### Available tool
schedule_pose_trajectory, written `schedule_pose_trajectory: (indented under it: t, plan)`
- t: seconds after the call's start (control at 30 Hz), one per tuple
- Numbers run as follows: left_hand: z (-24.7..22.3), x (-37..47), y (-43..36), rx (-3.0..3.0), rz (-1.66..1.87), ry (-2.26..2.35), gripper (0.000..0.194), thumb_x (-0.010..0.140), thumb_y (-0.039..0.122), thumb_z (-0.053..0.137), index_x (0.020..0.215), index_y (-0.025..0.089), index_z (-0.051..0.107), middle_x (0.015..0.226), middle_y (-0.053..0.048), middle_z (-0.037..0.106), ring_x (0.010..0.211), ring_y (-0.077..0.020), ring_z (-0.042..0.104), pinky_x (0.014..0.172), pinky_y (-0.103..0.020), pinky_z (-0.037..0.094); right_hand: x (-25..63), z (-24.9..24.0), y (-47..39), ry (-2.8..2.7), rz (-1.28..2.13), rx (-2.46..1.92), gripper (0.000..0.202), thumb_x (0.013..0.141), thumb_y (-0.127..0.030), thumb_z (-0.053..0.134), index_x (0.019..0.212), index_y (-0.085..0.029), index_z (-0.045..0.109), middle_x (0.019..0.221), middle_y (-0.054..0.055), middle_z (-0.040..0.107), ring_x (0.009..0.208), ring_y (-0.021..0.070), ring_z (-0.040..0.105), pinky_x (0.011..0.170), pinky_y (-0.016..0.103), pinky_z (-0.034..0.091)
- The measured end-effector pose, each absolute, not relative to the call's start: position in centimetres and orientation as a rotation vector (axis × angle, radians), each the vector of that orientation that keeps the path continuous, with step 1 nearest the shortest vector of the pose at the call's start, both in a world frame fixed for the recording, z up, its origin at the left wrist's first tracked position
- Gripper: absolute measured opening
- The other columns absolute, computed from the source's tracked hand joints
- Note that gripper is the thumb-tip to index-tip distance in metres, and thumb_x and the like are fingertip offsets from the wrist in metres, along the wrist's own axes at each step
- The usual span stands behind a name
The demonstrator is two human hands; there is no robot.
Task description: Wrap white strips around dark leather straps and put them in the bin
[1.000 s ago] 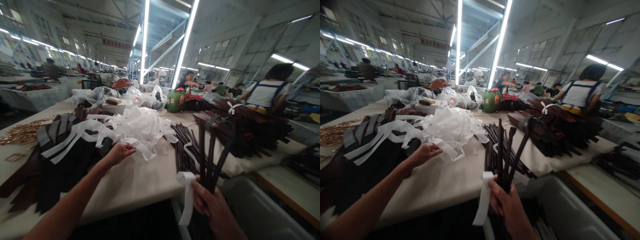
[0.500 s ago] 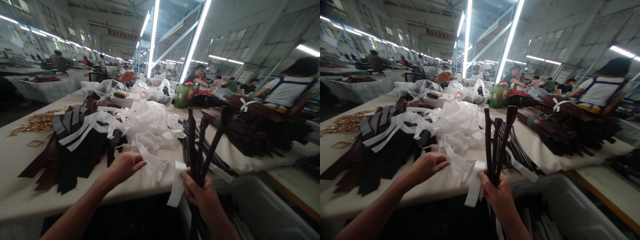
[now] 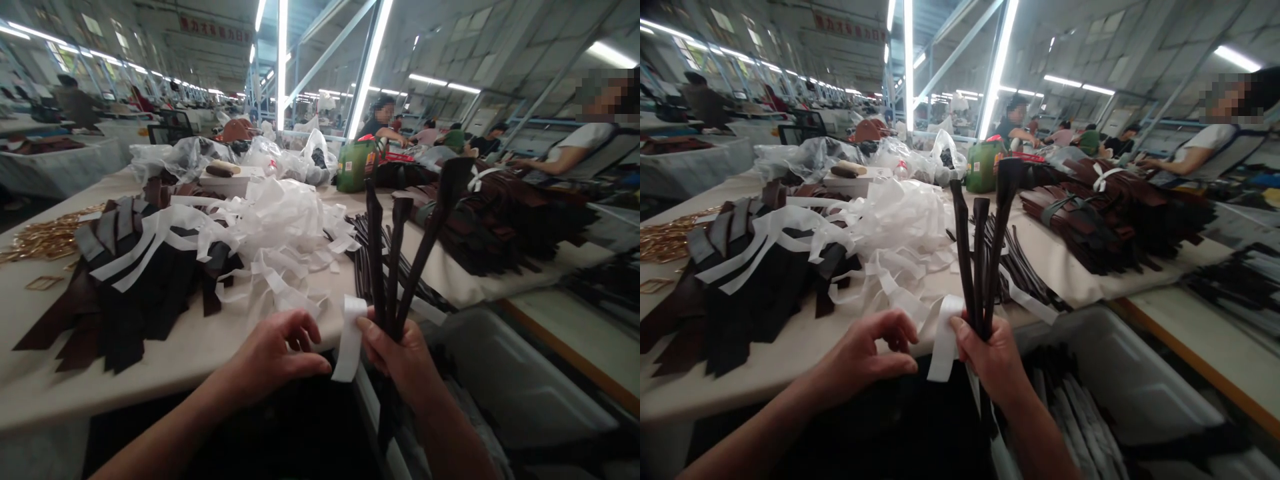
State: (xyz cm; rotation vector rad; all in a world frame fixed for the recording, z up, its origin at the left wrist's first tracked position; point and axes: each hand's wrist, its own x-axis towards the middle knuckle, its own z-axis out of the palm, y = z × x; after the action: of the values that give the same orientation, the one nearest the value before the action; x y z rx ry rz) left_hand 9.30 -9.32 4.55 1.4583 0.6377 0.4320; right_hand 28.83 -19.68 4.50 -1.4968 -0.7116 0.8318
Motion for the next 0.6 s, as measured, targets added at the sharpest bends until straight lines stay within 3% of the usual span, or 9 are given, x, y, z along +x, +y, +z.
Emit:
schedule_pose_trajectory:
  t: [0.1, 0.2, 0.3, 0.4, 0.47, 0.6]
  plan:
    - [3.6, 12.8, -9.1, 1.526, 0.266, 0.430, 0.027, 0.075, 0.030, 0.078, 0.100, 0.022, 0.077, 0.089, -0.004, 0.074, 0.079, -0.0202, 0.063, 0.071, -0.027, 0.050, 29.6, 4.8, -20.0, -0.833, 0.843, -1.531, 0.039, 0.079, -0.053, 0.075, 0.068, -0.019, 0.059, 0.044, -0.009, 0.044, 0.037, 0.0054, 0.033, 0.034, 0.018, 0.024]
    - [2.5, 14.7, -9.9, 1.489, 0.198, 0.313, 0.020, 0.084, 0.033, 0.069, 0.094, 0.019, 0.079, 0.085, -0.003, 0.074, 0.081, -0.0201, 0.064, 0.076, -0.027, 0.048, 30.4, 5.0, -20.2, -0.901, 0.840, -1.536, 0.039, 0.082, -0.051, 0.072, 0.065, -0.020, 0.057, 0.045, -0.008, 0.045, 0.037, 0.0058, 0.033, 0.033, 0.020, 0.022]
    - [1.4, 16.6, -10.0, 1.297, 0.277, 0.393, 0.023, 0.078, 0.037, 0.077, 0.084, 0.014, 0.079, 0.074, -0.004, 0.073, 0.068, -0.0170, 0.064, 0.068, -0.025, 0.049, 31.5, 5.0, -20.9, -0.941, 0.819, -1.527, 0.038, 0.085, -0.055, 0.069, 0.088, -0.017, 0.066, 0.049, -0.008, 0.050, 0.039, 0.0065, 0.034, 0.035, 0.020, 0.023]
    - [1.3, 18.7, -8.8, 0.882, 0.467, 0.520, 0.023, 0.071, 0.030, 0.086, 0.079, 0.013, 0.073, 0.075, -0.006, 0.073, 0.064, -0.0165, 0.068, 0.064, -0.024, 0.054, 32.9, 4.6, -22.8, -0.980, 0.803, -1.554, 0.052, 0.089, -0.060, 0.062, 0.118, -0.018, 0.060, 0.060, -0.007, 0.055, 0.040, 0.0066, 0.035, 0.037, 0.020, 0.024]
    - [1.7, 19.7, -7.7, 0.605, 0.600, 0.623, 0.018, 0.077, 0.023, 0.082, 0.077, 0.015, 0.067, 0.074, -0.005, 0.071, 0.062, -0.0159, 0.070, 0.059, -0.023, 0.056, 33.6, 3.7, -24.7, -0.949, 0.822, -1.594, 0.051, 0.089, -0.063, 0.059, 0.114, -0.018, 0.059, 0.062, -0.006, 0.057, 0.039, 0.0059, 0.036, 0.038, 0.020, 0.024]
    - [2.7, 20.6, -5.8, 0.292, 0.703, 0.693, 0.013, 0.094, 0.020, 0.063, 0.082, 0.015, 0.062, 0.075, -0.004, 0.071, 0.062, -0.0152, 0.073, 0.056, -0.022, 0.059, 34.0, 0.8, -28.2, -0.817, 0.943, -1.722, 0.062, 0.083, -0.078, 0.054, 0.087, -0.017, 0.066, 0.054, -0.004, 0.054, 0.039, 0.0061, 0.038, 0.039, 0.020, 0.026]
